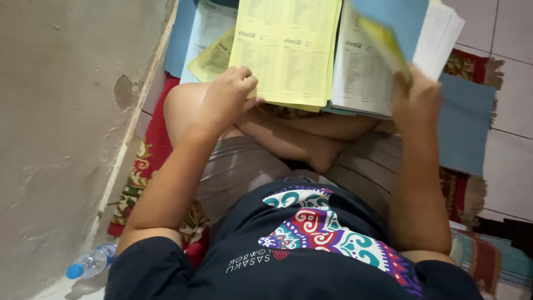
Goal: The person sorts through stacks of yellow and white documents by hand, flipping through them and aligning them, then places some on the floor.
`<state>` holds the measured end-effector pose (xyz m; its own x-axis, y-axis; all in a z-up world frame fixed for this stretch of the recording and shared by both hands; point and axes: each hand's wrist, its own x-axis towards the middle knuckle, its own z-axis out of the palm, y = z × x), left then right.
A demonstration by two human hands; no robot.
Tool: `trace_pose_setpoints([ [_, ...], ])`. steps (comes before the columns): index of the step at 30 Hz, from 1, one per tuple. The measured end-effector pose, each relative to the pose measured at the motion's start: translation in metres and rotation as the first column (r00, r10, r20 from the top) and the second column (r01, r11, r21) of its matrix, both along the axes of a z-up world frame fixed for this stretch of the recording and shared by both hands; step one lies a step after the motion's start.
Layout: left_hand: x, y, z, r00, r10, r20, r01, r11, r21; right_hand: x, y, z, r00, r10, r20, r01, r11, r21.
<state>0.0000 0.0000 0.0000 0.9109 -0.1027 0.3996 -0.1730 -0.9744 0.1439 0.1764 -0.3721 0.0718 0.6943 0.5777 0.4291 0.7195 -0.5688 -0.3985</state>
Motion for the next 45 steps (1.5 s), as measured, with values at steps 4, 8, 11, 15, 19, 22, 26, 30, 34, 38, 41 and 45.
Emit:
trace_pose_setpoints([
  [4,-0.007,0.01,0.006,0.993,-0.116,-0.033,0.114,0.99,-0.078,-0.006,0.075,0.021,0.955,-0.017,0.296,-0.048,0.977,0.209],
  [8,-0.001,0.017,-0.003,0.997,-0.062,-0.046,0.055,0.988,-0.144,-0.027,0.159,-0.01,0.942,0.118,0.314,-0.121,0.993,-0.009],
  [11,0.003,0.032,-0.018,0.992,-0.037,-0.121,0.017,0.987,-0.16,-0.047,0.185,-0.047,0.951,0.225,0.212,-0.188,0.965,-0.183],
  [15,-0.002,0.02,0.012,0.98,0.03,-0.198,-0.042,0.997,-0.058,-0.059,0.18,-0.06,0.944,0.264,0.196,-0.19,0.925,-0.328],
  [19,-0.016,0.007,0.015,0.998,0.048,0.039,-0.056,0.974,0.222,-0.064,0.175,-0.048,0.952,0.26,0.159,-0.19,0.915,-0.357],
  [22,-0.031,-0.004,0.023,0.996,0.088,-0.008,-0.083,0.965,0.248,-0.067,0.174,-0.03,0.954,0.277,0.116,-0.215,0.9,-0.38],
  [26,-0.034,0.004,-0.007,0.98,0.019,0.199,-0.061,0.977,0.206,-0.074,0.178,-0.02,0.949,0.304,0.087,-0.256,0.901,-0.349],
  [30,-0.025,-0.004,0.007,0.99,0.138,-0.032,-0.14,0.988,-0.067,-0.079,0.18,-0.03,0.951,0.306,0.055,-0.268,0.896,-0.355],
  [34,-0.018,0.021,-0.025,0.992,0.113,-0.063,-0.12,0.987,-0.11,-0.075,0.182,-0.034,0.948,0.312,0.069,-0.267,0.892,-0.365],
  [38,-0.017,0.032,-0.02,0.996,0.045,-0.08,-0.049,0.997,-0.055,-0.073,0.182,-0.029,0.951,0.311,-0.009,-0.294,0.889,-0.352],
  [41,-0.018,0.039,-0.027,0.999,0.014,-0.049,-0.018,0.996,-0.091,-0.075,0.181,-0.026,0.947,0.321,-0.009,-0.306,0.892,-0.334],
  [45,-0.025,0.039,-0.04,0.986,0.163,0.03,-0.166,0.977,0.134,-0.077,0.179,-0.026,0.945,0.328,-0.015,-0.316,0.897,-0.308],
])
